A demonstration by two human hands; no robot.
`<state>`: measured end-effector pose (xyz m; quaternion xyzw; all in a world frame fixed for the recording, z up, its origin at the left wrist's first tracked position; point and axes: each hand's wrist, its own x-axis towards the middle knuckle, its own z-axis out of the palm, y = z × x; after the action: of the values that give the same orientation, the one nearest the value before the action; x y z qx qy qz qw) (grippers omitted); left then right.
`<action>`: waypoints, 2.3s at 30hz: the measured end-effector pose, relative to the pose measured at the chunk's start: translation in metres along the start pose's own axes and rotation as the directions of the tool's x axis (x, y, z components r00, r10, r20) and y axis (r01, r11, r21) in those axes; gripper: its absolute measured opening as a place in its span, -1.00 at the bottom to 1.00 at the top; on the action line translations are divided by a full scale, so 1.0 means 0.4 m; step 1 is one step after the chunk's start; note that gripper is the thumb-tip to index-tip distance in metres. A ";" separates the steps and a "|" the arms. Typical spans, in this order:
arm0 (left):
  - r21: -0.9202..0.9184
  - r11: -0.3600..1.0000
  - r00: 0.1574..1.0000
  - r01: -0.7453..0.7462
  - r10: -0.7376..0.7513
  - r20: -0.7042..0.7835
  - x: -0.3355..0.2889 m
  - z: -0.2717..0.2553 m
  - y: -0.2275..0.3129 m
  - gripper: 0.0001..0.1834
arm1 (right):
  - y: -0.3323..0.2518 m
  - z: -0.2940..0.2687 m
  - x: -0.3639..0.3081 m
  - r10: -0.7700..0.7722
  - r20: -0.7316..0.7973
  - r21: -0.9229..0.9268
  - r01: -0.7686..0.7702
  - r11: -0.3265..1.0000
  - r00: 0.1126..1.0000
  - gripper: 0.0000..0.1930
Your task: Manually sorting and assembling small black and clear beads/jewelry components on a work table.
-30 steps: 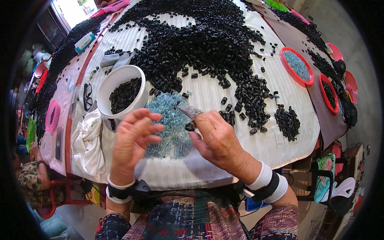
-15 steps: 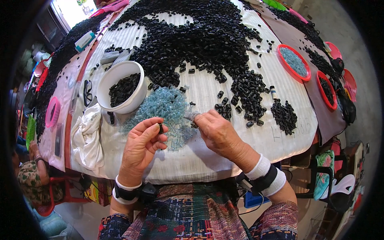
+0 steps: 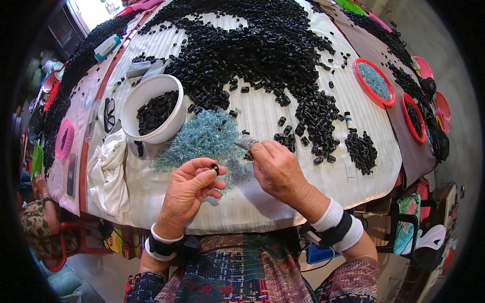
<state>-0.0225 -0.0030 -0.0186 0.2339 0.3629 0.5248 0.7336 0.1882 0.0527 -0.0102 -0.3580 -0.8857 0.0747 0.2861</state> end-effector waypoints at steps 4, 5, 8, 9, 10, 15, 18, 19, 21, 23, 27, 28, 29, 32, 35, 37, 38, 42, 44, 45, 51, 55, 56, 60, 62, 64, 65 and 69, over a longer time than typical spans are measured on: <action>0.147 0.989 0.999 -0.028 0.024 0.029 -0.005 0.019 -0.006 -0.77 | -0.050 -0.058 0.021 0.047 -0.003 0.265 -0.044 0.963 0.999 -0.73; 0.147 0.989 0.999 -0.030 0.026 0.029 -0.007 0.028 -0.004 -0.77 | -0.057 -0.065 0.020 0.051 0.003 0.294 -0.050 0.954 0.999 -0.73; 0.221 0.972 0.996 -0.084 0.077 0.041 -0.015 0.048 -0.001 -0.76 | -0.086 -0.089 0.024 0.050 0.020 0.354 -0.054 0.934 0.999 -0.72; 0.225 0.968 0.994 -0.108 0.099 0.052 -0.018 0.051 -0.003 -0.77 | -0.095 -0.094 0.026 0.046 0.032 0.383 -0.055 0.922 0.998 -0.71; 0.228 0.965 0.991 -0.132 0.121 0.062 -0.021 0.053 -0.004 -0.77 | -0.102 -0.097 0.029 0.047 0.030 0.383 -0.055 0.922 0.998 -0.71; 0.308 0.936 0.985 -0.172 0.163 0.054 -0.036 0.062 -0.007 -0.77 | -0.124 -0.101 0.041 -0.070 0.006 0.262 0.066 0.963 0.998 -0.67; 0.423 0.866 0.963 -0.265 0.260 0.070 -0.038 0.066 -0.017 -0.79 | -0.119 -0.093 0.038 -0.154 0.029 0.205 0.144 0.968 0.988 -0.68; 0.500 0.802 0.941 -0.326 0.324 0.095 -0.039 0.068 -0.021 -0.80 | -0.118 -0.091 0.036 -0.152 0.030 0.209 0.143 0.967 0.988 -0.68; 0.604 0.714 0.924 -0.354 0.366 0.109 -0.034 0.063 -0.026 -0.81 | -0.117 -0.085 0.031 -0.168 0.029 0.152 0.162 0.975 0.985 -0.70; 0.696 0.613 0.905 -0.375 0.406 0.130 -0.031 0.063 -0.028 -0.83 | -0.117 -0.089 0.032 -0.129 0.059 0.170 0.117 0.978 0.990 -0.71; 0.609 0.692 0.905 -0.389 0.412 0.109 -0.027 0.056 -0.038 -0.83 | -0.113 -0.090 0.030 -0.105 0.078 0.195 0.089 0.977 0.991 -0.74; 0.585 0.713 0.907 -0.387 0.408 0.103 -0.026 0.053 -0.043 -0.82 | -0.108 -0.087 0.029 -0.147 0.063 0.194 0.132 0.972 0.987 -0.75; 0.583 0.716 0.909 -0.384 0.405 0.101 -0.026 0.052 -0.045 -0.82 | -0.109 -0.087 0.028 -0.145 0.067 0.194 0.129 0.972 0.987 -0.75; 0.612 0.670 0.890 -0.420 0.435 0.135 -0.024 0.051 -0.046 -0.81 | -0.109 -0.087 0.027 -0.158 0.075 0.187 0.142 0.972 0.985 -0.77; 0.627 0.653 0.889 -0.426 0.431 0.155 -0.026 0.057 -0.041 -0.80 | -0.107 -0.088 0.027 -0.108 0.141 0.203 0.078 0.976 0.984 -0.77; 0.452 0.826 0.938 -0.338 0.334 0.090 -0.029 0.061 -0.045 -0.77 | -0.115 -0.088 0.022 0.000 0.091 0.258 -0.023 0.966 0.996 -0.60; 0.451 0.825 0.937 -0.341 0.339 0.088 -0.028 0.057 -0.044 -0.77 | -0.116 -0.086 0.018 -0.006 0.092 0.258 -0.018 0.966 0.996 -0.60; 0.284 0.947 0.988 -0.152 0.136 0.075 -0.025 0.047 -0.035 -0.76 | -0.105 -0.070 0.011 0.061 -0.014 0.330 -0.053 0.942 0.998 -0.57; 0.257 0.956 0.989 -0.141 0.125 0.078 -0.023 0.047 -0.033 -0.76 | -0.102 -0.071 0.010 0.037 -0.011 0.379 -0.029 0.925 0.999 -0.65; 0.242 0.961 0.990 -0.131 0.116 0.074 -0.022 0.047 -0.033 -0.77 | -0.102 -0.070 0.007 0.036 -0.011 0.377 -0.029 0.926 0.999 -0.65; 0.205 0.969 0.989 -0.139 0.127 0.070 -0.014 0.042 -0.035 -0.78 | -0.087 -0.061 0.009 -0.127 -0.045 0.277 0.135 0.951 0.991 -0.59; 0.102 0.983 0.988 -0.150 0.153 -0.027 -0.016 0.016 -0.020 -0.80 | -0.061 -0.078 0.034 0.371 0.064 0.376 -0.367 0.851 0.927 -0.59; 0.101 0.984 0.989 -0.146 0.148 -0.017 -0.014 0.013 -0.017 -0.80 | -0.053 -0.072 0.033 0.378 0.059 0.369 -0.372 0.852 0.924 -0.59; 0.027 0.988 0.987 -0.151 0.152 -0.042 -0.005 0.012 -0.018 -0.83 | -0.015 -0.001 0.026 -0.107 0.152 0.115 0.090 0.989 0.983 -0.69; 0.024 0.990 0.990 -0.137 0.138 -0.033 -0.003 0.012 -0.020 -0.83 | 0.004 0.031 0.011 -0.106 0.234 0.037 0.100 0.994 0.967 -0.68; 0.032 0.990 0.990 -0.134 0.135 -0.035 -0.005 0.007 -0.020 -0.83 | 0.035 0.017 0.010 -0.064 0.238 0.052 0.053 0.997 0.969 -0.68; 0.043 0.990 0.990 -0.134 0.136 -0.049 -0.009 0.001 -0.017 -0.84 | 0.050 0.009 0.010 -0.032 0.245 0.079 0.013 0.997 0.969 -0.68; 0.046 0.993 0.992 -0.113 0.115 -0.052 0.000 -0.010 -0.015 -0.85 | 0.070 -0.038 0.022 0.119 0.273 0.138 -0.161 0.977 0.955 -0.70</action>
<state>-0.0220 -0.0051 -0.0254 0.2555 0.3802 0.5640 0.6871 0.2083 0.0779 -0.0030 -0.3831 -0.8793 0.2120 0.1874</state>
